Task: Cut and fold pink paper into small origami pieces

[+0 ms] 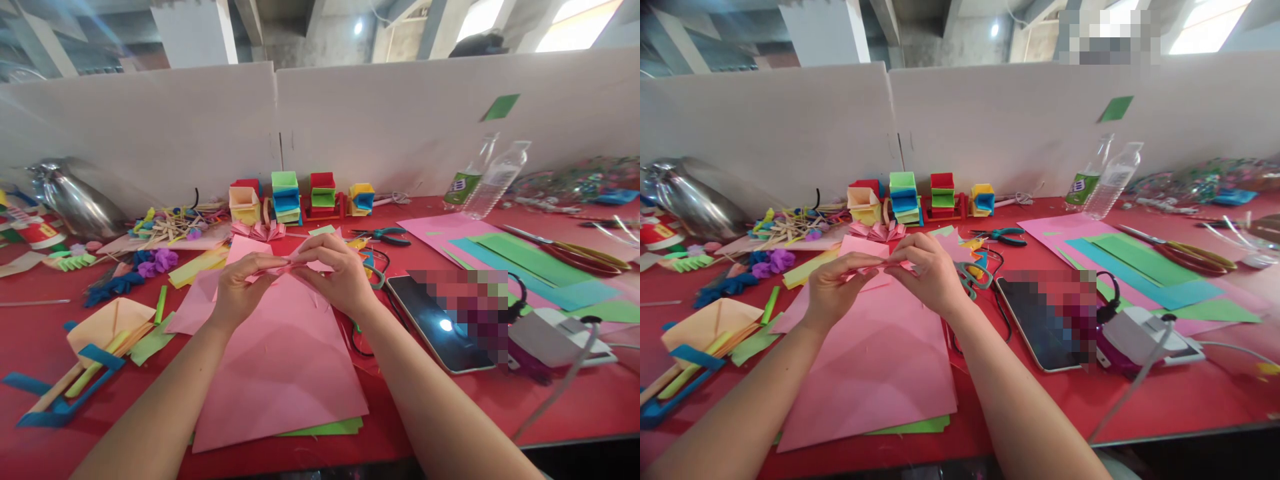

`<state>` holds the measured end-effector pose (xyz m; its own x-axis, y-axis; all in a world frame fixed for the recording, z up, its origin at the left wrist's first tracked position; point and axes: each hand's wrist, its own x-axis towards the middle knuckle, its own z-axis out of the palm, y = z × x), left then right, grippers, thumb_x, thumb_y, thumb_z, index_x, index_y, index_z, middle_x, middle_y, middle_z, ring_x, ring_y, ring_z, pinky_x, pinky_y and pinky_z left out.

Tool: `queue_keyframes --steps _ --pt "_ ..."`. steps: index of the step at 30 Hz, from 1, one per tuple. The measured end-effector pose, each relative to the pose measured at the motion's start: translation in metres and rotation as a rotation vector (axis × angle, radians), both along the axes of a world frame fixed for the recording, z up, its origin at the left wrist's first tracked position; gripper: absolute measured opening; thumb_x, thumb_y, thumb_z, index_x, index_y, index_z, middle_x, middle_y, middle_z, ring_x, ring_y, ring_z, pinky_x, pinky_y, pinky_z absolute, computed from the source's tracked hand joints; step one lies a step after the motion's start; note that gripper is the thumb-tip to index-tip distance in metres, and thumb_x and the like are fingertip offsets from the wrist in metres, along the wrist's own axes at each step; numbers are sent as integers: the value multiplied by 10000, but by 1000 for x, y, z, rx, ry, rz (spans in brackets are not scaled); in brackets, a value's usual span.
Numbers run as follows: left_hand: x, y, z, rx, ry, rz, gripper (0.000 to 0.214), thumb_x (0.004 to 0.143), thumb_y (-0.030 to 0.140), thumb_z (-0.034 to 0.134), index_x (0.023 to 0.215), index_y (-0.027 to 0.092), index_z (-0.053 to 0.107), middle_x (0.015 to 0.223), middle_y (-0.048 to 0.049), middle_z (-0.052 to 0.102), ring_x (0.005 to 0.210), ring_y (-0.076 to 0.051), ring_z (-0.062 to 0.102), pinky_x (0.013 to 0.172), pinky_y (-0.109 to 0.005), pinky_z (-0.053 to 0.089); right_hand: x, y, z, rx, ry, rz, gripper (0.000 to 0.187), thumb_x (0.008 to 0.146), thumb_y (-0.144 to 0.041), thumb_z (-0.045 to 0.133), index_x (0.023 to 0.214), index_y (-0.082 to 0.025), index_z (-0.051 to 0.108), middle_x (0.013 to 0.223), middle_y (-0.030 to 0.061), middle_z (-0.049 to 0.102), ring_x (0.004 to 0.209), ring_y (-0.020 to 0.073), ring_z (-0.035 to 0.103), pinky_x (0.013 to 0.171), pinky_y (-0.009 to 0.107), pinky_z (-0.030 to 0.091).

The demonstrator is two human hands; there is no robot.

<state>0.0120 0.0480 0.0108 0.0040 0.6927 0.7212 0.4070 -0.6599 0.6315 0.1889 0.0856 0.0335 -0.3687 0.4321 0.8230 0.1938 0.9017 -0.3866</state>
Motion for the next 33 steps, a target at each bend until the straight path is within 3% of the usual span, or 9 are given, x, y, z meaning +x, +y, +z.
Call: queue_keyframes --steps 4,8,17,21,26,33 --pt "3 3 -2 -221 -113 14 125 746 306 656 824 226 714 751 4 701 723 -141 627 672 -235 493 0 2 -1 -98 -14 0 35 746 -239 673 752 -208 657 824 33 619 815 156 575 754 310 479" --pt "5 6 -4 -314 -180 10 174 729 345 668 821 207 719 745 -4 702 717 -148 618 668 -239 478 2 4 -2 -191 -32 4 48 738 -243 677 750 -201 658 830 34 622 834 162 573 758 317 473" --pt "2 9 -7 -416 -227 -94 246 696 349 695 865 171 702 796 -24 686 742 -154 600 697 -253 460 3 3 1 -415 -9 36 114 731 -278 665 689 -177 634 815 25 612 784 139 553 714 288 432" --pt "2 11 -6 -512 -308 -152 255 663 356 719 820 160 674 727 -3 664 667 -138 594 639 -241 466 6 7 -2 -692 57 -1 220 666 -367 697 659 -164 615 700 -2 575 629 107 497 585 258 386" --pt "6 10 -6 -540 -466 -192 241 657 351 723 769 146 665 660 6 645 639 -138 606 661 -260 492 7 8 -2 -979 222 99 314 556 -397 758 648 -148 591 612 -27 541 553 85 457 529 242 337" --pt "9 8 -3 -572 -605 -175 243 647 348 731 631 132 620 557 29 584 541 -107 555 574 -230 472 4 5 -1 -1067 304 157 272 542 -344 769 600 -142 595 595 -30 546 571 82 467 568 239 347"
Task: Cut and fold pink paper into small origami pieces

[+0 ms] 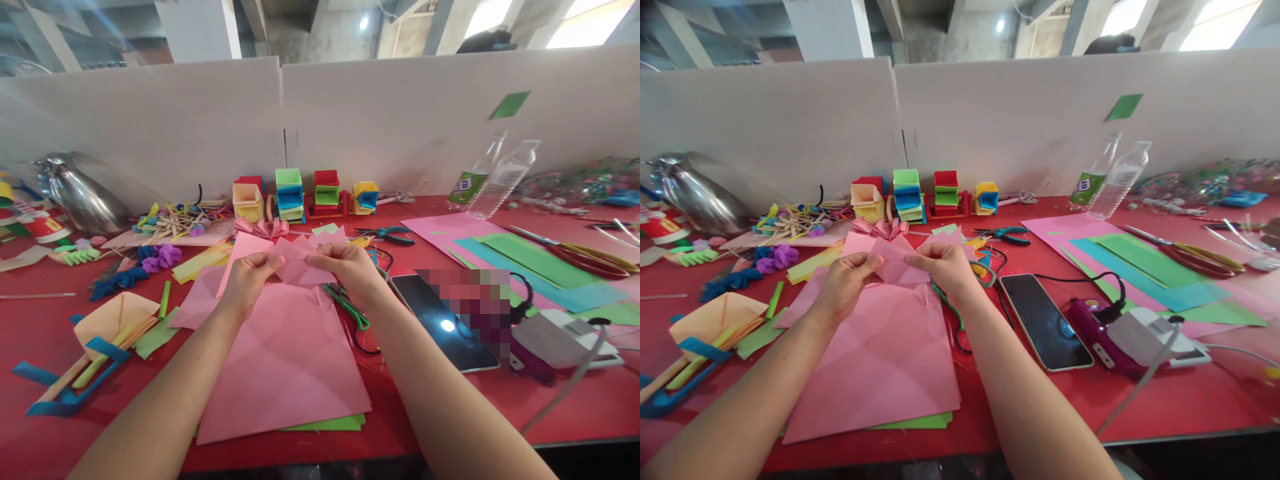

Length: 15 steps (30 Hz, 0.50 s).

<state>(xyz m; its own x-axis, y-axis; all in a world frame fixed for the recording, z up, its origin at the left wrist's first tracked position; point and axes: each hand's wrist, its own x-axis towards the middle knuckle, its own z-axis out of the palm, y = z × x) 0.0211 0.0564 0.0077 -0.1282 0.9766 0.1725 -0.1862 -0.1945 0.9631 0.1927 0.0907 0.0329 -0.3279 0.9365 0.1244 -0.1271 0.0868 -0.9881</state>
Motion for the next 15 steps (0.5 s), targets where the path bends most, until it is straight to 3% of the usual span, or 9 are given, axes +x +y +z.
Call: queue_keyframes --steps 4,8,15 --pt "0 0 -1 -48 35 -91 246 655 353 724 758 141 653 640 11 630 596 -125 575 607 -250 474 -1 1 -4 19 -47 -5 292 547 -373 758 589 -150 573 580 -44 514 533 73 427 535 235 319" --pt "2 2 -7 -52 140 -39 306 624 358 743 827 139 678 709 -11 658 633 -136 576 600 -239 455 -1 2 -8 46 -180 15 295 581 -411 723 622 -156 581 606 -38 509 542 89 437 539 246 325" --pt "7 0 -7 -97 207 -64 305 670 371 698 877 147 699 759 -29 678 726 -176 600 669 -268 466 1 4 -8 353 -415 -29 214 669 -382 679 669 -170 651 851 37 615 830 178 566 793 315 394"
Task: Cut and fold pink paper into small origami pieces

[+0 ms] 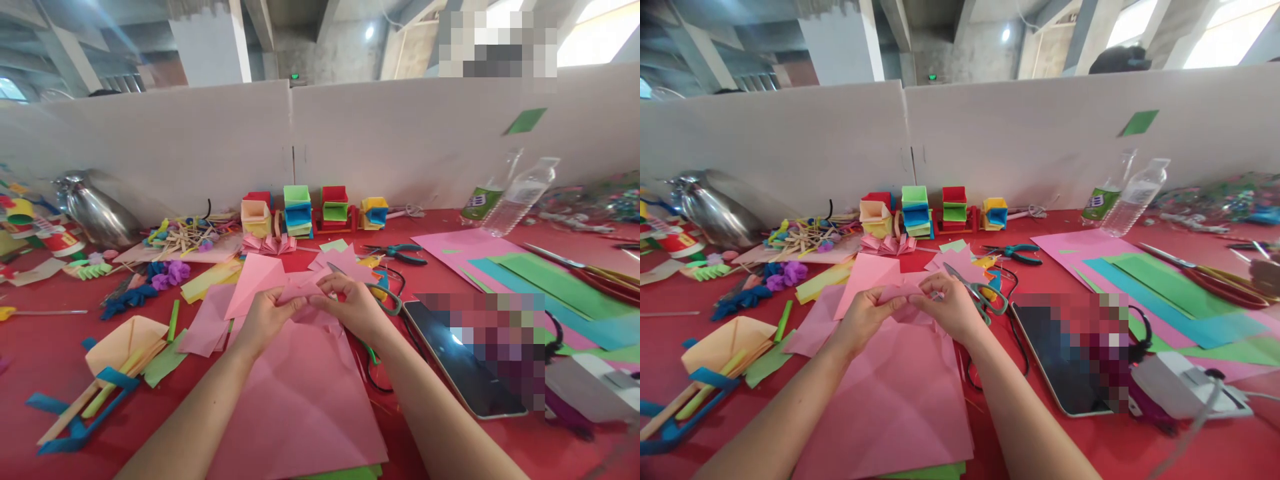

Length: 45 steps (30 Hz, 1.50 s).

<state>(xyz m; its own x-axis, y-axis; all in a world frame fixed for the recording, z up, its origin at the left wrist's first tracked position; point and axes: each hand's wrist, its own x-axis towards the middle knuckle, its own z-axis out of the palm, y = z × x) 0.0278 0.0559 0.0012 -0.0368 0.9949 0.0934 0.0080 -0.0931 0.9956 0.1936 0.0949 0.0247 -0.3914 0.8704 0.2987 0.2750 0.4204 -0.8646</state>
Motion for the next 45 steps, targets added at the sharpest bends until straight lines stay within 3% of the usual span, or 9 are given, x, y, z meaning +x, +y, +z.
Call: queue_keyframes --steps 4,8,10,18,23,32,40,45 --pt "2 -3 6 -61 55 -7 266 688 368 677 824 140 686 674 -13 634 658 -158 568 598 -243 441 1 -1 2 -41 -47 0 155 702 -330 662 672 -177 656 887 49 629 870 189 572 830 330 387" --pt "1 -4 8 -78 217 82 302 657 384 698 541 143 557 475 57 420 479 -80 381 445 -193 284 3 -1 3 -99 -80 39 182 707 -318 651 609 -176 594 912 50 604 875 190 548 783 312 400" --pt "0 -5 8 -105 274 98 332 648 389 705 519 146 519 464 71 357 462 -64 315 429 -191 235 4 -2 3 -109 -75 61 227 707 -310 648 559 -175 540 905 45 591 873 186 538 763 300 400" --pt "-2 -7 11 -222 18 -72 288 663 385 695 794 131 659 701 -21 625 660 -160 559 608 -259 451 3 -6 7 -184 -27 81 221 701 -295 653 558 -182 529 839 11 563 847 163 548 792 280 394" --pt "-10 -6 7 -262 84 31 311 618 437 717 718 147 667 612 -10 614 601 -170 560 552 -259 437 7 -2 6 -198 -19 83 178 707 -325 652 605 -188 604 842 27 577 840 174 559 796 292 404" --pt "-24 0 12 -203 86 89 269 684 419 690 684 151 662 628 8 609 624 -108 536 641 -213 432 9 0 7 -250 28 -7 180 690 -309 656 567 -198 585 886 35 593 868 187 559 813 315 397" --pt "-31 0 19 -196 134 113 253 658 401 714 668 151 677 597 -6 637 606 -122 564 650 -230 445 10 -1 9 -272 74 -31 183 660 -289 664 529 -197 577 855 29 587 828 179 567 771 309 411" --pt "-29 1 18 -113 45 121 197 673 329 708 605 155 645 553 18 601 577 -97 535 610 -197 418 9 -1 10 -325 112 -18 198 654 -296 660 512 -194 566 854 28 573 817 174 554 726 295 412"
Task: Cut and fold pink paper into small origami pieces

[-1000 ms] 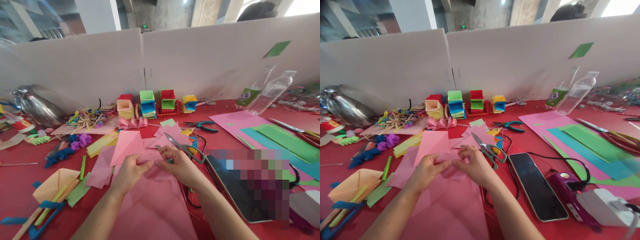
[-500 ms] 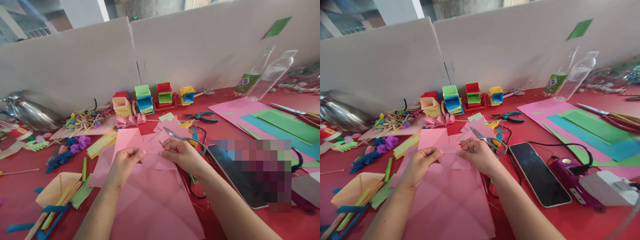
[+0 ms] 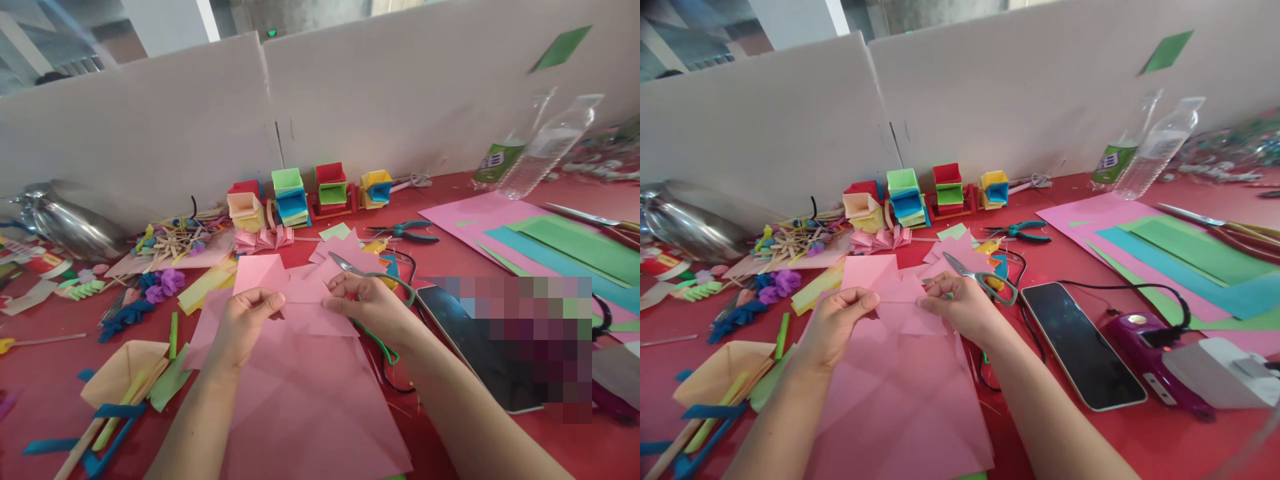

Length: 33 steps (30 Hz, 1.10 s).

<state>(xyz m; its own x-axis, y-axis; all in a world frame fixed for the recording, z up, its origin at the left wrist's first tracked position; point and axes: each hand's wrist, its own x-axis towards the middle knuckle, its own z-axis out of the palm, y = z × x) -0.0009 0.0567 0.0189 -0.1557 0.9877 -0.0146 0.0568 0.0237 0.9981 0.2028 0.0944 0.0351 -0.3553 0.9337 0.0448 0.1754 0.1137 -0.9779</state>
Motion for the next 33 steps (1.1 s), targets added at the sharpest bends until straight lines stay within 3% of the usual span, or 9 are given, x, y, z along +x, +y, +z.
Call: queue_keyframes --steps 4,8,10,12,15,18,22,25,33 --pt "0 1 -1 -3 -141 -8 253 693 386 683 624 149 628 562 11 590 574 -103 542 596 -209 435 2 3 -3 -41 52 6 206 645 -319 677 517 -193 576 817 21 556 736 149 534 684 283 405" --pt "0 0 -1 28 -206 -28 408 707 539 616 786 142 663 675 -36 645 652 -150 596 654 -268 471 3 4 -4 -65 80 -15 244 620 -362 707 513 -191 570 770 17 550 706 144 524 655 277 393" --pt "2 -1 -2 2 -162 -90 390 686 504 656 840 146 662 706 -29 647 679 -149 592 675 -262 461 1 3 -4 -78 79 -5 254 616 -369 707 508 -190 562 770 17 548 693 143 522 643 279 391" --pt "5 -2 -3 -25 -79 -111 323 671 454 688 757 145 651 661 -8 625 650 -137 568 636 -236 439 -2 1 -3 -57 56 5 242 629 -355 696 513 -192 560 787 18 549 722 149 529 672 283 390" --pt "11 -3 -6 -27 36 -26 332 661 455 685 583 147 587 554 20 557 559 -112 503 544 -211 388 -5 -2 -2 25 -3 10 204 669 -319 661 548 -195 555 813 16 553 797 162 536 740 287 384" --pt "16 -4 -6 -24 69 17 345 659 466 676 565 153 565 534 34 528 531 -102 470 508 -202 356 -6 -3 -1 80 -50 9 240 681 -327 650 551 -195 497 766 2 534 740 153 523 716 284 391" --pt "19 -7 -2 -48 52 -117 264 645 394 707 642 160 586 610 39 563 566 -101 483 528 -192 373 -4 -3 -1 146 -95 45 290 673 -359 668 532 -194 475 774 12 540 762 166 531 714 288 403" --pt "19 -8 0 -68 95 -231 233 623 352 732 682 158 618 637 31 579 590 -112 504 533 -197 386 -5 -4 -2 194 -150 90 200 659 -309 684 548 -201 558 853 25 574 834 182 543 745 301 407" --pt "14 -7 -2 -76 145 -123 263 607 404 729 658 155 663 598 4 611 596 -158 561 527 -234 417 -3 -3 -4 247 -150 92 105 692 -272 664 616 -211 625 852 19 595 832 170 561 771 306 415"
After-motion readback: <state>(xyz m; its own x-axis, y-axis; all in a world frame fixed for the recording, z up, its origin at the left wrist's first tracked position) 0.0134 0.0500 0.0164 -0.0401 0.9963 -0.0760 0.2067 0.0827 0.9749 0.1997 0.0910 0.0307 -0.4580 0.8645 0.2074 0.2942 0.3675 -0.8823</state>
